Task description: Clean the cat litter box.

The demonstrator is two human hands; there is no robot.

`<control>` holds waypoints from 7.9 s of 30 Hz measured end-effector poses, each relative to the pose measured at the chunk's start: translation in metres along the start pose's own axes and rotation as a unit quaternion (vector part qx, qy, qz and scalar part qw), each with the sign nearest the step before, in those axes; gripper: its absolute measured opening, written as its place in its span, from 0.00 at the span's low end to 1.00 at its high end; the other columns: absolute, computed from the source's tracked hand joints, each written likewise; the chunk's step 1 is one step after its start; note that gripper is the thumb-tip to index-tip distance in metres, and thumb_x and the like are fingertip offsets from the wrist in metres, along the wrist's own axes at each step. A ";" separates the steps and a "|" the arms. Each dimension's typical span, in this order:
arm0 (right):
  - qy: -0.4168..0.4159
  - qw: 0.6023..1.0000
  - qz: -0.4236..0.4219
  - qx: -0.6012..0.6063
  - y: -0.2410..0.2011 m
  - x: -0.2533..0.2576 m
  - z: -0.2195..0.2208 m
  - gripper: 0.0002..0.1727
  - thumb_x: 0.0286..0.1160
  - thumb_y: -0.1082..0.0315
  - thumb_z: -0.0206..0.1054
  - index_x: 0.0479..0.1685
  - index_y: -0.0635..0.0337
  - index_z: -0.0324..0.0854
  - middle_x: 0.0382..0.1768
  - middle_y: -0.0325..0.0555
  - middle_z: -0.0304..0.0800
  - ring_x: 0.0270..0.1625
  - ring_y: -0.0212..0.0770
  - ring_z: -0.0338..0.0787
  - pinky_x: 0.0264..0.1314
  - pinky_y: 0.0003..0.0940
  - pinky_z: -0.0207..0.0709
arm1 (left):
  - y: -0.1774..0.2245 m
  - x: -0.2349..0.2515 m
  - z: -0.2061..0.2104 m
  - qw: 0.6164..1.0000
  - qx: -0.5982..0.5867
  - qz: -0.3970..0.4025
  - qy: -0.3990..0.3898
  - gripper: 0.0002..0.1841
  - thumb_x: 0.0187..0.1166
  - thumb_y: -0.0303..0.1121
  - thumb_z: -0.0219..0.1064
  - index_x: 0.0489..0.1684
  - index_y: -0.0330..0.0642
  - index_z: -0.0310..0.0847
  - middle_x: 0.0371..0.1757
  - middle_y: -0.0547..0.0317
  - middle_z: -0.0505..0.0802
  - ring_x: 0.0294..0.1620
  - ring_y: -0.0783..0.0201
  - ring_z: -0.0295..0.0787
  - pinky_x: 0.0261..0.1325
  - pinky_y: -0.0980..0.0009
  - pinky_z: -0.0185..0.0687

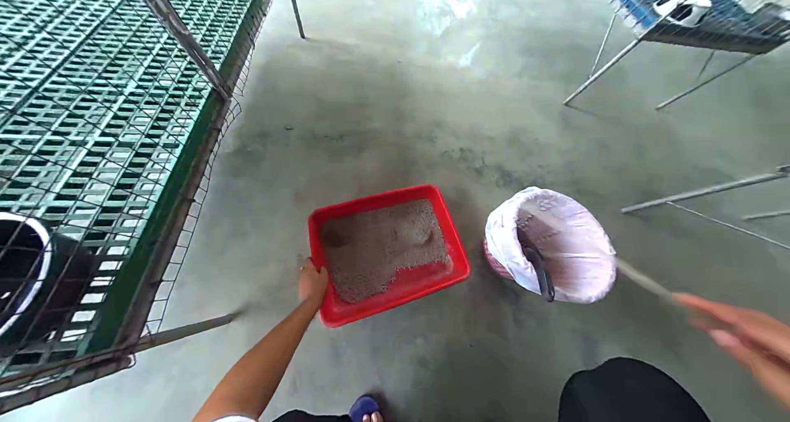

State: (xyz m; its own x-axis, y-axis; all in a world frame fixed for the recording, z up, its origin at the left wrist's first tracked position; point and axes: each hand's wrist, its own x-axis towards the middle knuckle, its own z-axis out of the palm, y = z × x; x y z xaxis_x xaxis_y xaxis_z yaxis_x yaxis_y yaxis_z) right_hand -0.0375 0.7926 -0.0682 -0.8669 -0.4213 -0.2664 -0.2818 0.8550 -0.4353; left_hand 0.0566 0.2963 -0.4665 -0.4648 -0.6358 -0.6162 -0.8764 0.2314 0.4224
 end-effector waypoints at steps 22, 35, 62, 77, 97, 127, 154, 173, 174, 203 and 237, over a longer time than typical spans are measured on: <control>-0.251 0.941 0.089 -0.209 -0.026 0.153 0.283 0.28 0.88 0.74 0.50 0.89 0.60 0.63 0.78 0.74 0.70 0.72 0.71 0.82 0.70 0.61 0.78 | 0.003 -0.002 0.010 1.000 0.004 -0.027 0.013 0.36 0.83 0.31 0.64 0.91 0.40 0.52 0.70 0.33 0.85 0.71 0.37 0.84 0.70 0.40 0.79; -0.285 0.936 0.033 -0.205 -0.048 0.154 0.306 0.33 0.86 0.78 0.51 0.92 0.60 0.57 0.79 0.74 0.68 0.72 0.71 0.81 0.71 0.60 0.78 | 0.005 -0.005 0.007 1.000 -0.001 -0.028 0.010 0.34 0.83 0.31 0.63 0.90 0.41 0.54 0.69 0.34 0.86 0.71 0.38 0.84 0.71 0.41 0.79; -0.334 0.910 -0.092 -0.228 -0.097 0.133 0.326 0.32 0.82 0.83 0.52 0.88 0.65 0.62 0.76 0.73 0.72 0.69 0.72 0.83 0.64 0.59 0.81 | 0.040 -0.018 0.048 0.966 -0.256 -0.037 -0.008 0.30 0.96 0.43 0.43 0.90 0.31 0.47 0.71 0.25 0.82 0.73 0.35 0.81 0.76 0.43 0.72; -0.295 0.930 -0.102 -0.196 -0.126 0.171 0.375 0.33 0.82 0.82 0.51 0.90 0.67 0.57 0.78 0.75 0.68 0.70 0.72 0.82 0.65 0.59 0.80 | 0.034 -0.010 0.037 0.957 -0.278 -0.024 -0.077 0.30 0.97 0.40 0.42 0.92 0.34 0.39 0.76 0.24 0.77 0.74 0.36 0.79 0.74 0.43 0.74; -0.257 0.950 -0.017 -0.177 -0.138 0.210 0.345 0.31 0.84 0.78 0.52 0.89 0.64 0.60 0.78 0.75 0.69 0.67 0.71 0.85 0.65 0.61 0.80 | 0.030 -0.006 0.037 0.965 -0.245 -0.007 -0.087 0.31 0.96 0.39 0.46 0.92 0.33 0.39 0.76 0.24 0.77 0.74 0.36 0.80 0.75 0.43 0.75; -0.092 0.991 -0.093 -0.035 -0.060 0.152 0.261 0.21 0.85 0.70 0.60 0.75 0.57 0.83 0.59 0.69 0.87 0.59 0.67 0.90 0.61 0.61 0.82 | 0.019 -0.002 0.019 0.955 -0.260 0.107 -0.093 0.40 0.84 0.32 0.67 0.91 0.30 0.45 0.74 0.26 0.80 0.69 0.39 0.85 0.70 0.46 0.81; -0.297 0.926 -0.071 -0.221 -0.147 0.180 0.349 0.30 0.84 0.79 0.51 0.88 0.67 0.60 0.73 0.77 0.72 0.66 0.71 0.85 0.62 0.59 0.82 | 0.010 0.009 0.020 0.947 -0.278 -0.002 -0.159 0.33 0.92 0.46 0.56 0.88 0.35 0.50 0.71 0.27 0.81 0.63 0.36 0.88 0.59 0.42 0.86; -0.295 0.912 -0.160 -0.235 -0.154 0.233 0.362 0.30 0.85 0.80 0.48 0.88 0.64 0.61 0.77 0.76 0.69 0.68 0.73 0.83 0.65 0.64 0.79 | 0.012 0.004 0.023 0.928 -0.325 -0.025 -0.183 0.33 0.92 0.46 0.56 0.90 0.42 0.48 0.67 0.28 0.83 0.57 0.40 0.90 0.55 0.45 0.88; -0.297 0.914 -0.152 -0.233 -0.157 0.230 0.362 0.30 0.86 0.80 0.48 0.89 0.65 0.60 0.78 0.76 0.68 0.69 0.73 0.82 0.66 0.63 0.79 | 0.013 0.006 0.021 0.928 -0.324 -0.022 -0.182 0.33 0.92 0.46 0.56 0.90 0.41 0.48 0.67 0.28 0.83 0.57 0.39 0.90 0.54 0.45 0.88; -0.140 0.988 -0.021 0.065 -0.102 0.187 0.259 0.24 0.93 0.67 0.50 0.83 0.59 0.73 0.56 0.65 0.92 0.57 0.60 0.92 0.68 0.56 0.79 | 0.018 0.009 0.025 0.899 -0.363 -0.100 -0.223 0.30 0.92 0.39 0.54 0.90 0.49 0.46 0.58 0.34 0.85 0.46 0.47 0.88 0.46 0.52 0.86; 0.015 0.814 0.287 0.505 0.138 0.113 0.090 0.22 0.94 0.63 0.36 0.62 0.59 0.77 0.36 0.41 0.95 0.21 0.24 0.86 0.16 0.14 0.73 | 0.054 -0.107 0.053 0.885 0.071 0.418 -0.192 0.20 0.83 0.39 0.65 0.69 0.39 0.86 0.68 0.42 0.90 0.73 0.46 0.84 0.80 0.47 0.73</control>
State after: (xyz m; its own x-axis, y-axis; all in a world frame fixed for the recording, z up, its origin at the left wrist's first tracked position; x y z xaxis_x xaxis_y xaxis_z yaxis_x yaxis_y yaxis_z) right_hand -0.1377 0.8356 -0.2356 -0.7497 -0.0192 -0.6615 0.6426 0.2177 -0.7347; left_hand 0.0523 0.4162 -0.4129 -0.9428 0.0917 -0.3204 -0.2010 0.6104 0.7661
